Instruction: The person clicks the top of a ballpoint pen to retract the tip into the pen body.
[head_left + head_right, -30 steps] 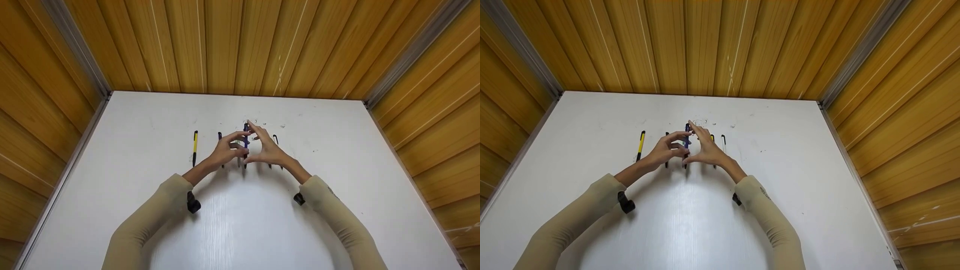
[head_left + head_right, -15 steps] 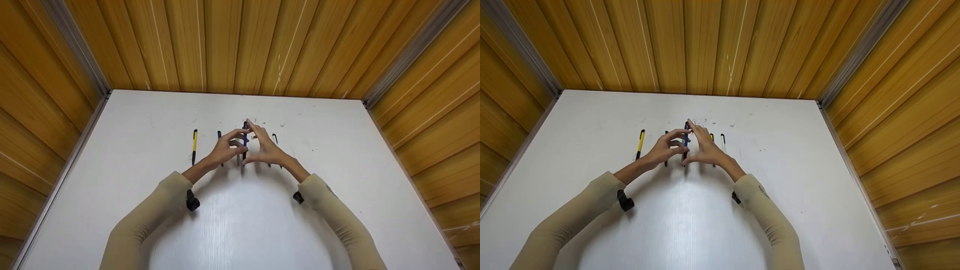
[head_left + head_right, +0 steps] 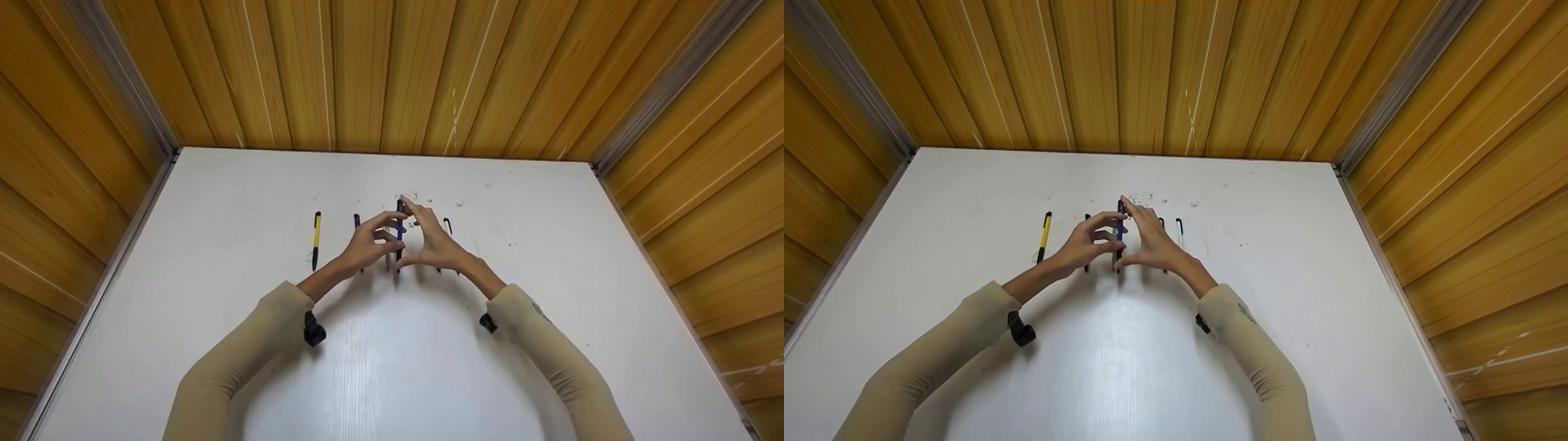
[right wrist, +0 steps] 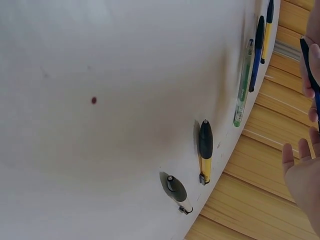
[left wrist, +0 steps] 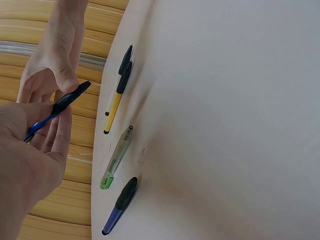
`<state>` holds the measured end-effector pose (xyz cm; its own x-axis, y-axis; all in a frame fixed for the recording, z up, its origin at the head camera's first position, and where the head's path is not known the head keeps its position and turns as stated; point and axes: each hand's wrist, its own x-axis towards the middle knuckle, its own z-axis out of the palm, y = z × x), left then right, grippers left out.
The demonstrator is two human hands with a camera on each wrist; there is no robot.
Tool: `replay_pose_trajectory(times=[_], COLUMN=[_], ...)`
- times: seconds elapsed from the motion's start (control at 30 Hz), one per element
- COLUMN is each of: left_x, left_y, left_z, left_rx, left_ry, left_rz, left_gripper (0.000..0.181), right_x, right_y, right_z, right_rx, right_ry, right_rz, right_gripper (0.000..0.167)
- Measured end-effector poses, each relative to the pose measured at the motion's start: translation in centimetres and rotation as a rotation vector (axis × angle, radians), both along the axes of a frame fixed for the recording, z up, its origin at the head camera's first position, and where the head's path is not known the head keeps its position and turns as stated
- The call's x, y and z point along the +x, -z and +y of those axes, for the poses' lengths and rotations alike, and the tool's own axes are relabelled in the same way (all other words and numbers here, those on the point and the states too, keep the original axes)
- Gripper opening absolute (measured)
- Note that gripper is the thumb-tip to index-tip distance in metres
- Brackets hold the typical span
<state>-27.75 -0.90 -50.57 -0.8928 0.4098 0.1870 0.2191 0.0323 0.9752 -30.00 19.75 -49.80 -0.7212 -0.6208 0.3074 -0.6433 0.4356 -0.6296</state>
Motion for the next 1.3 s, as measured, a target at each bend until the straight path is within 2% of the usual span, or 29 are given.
replay_pose_trajectory(times=[0.17,0.37,0.93,1.3], left_x=[-0.11,-0.18,0.18,0.06], left_y=[0.13,0.26,0.64,0.85], left_z=[-0.05,-0.06,-0.21,-0.46], left_rx=[0.018,0.016,0.093,0.059], left_ry=[0.013,0.002,0.006,0.031], left_rz=[0.001,0.02,-0.04,0.012], left_gripper=[0.055,0.055,0.053,0.052], right_x=[-0.02,-0.03,0.12,0.04], right_y=[0.11,0.31,0.49,0.56], right_z=[-0.11,-0.19,-0.16,-0.21], right_rx=[-0.007,-0.012,-0.021,-0.025], right_ry=[-0.007,-0.001,0.0,-0.003], right_rz=[0.011,0.001,-0.049,-0.013], right_gripper=[0.137,0.137,0.136,0.138])
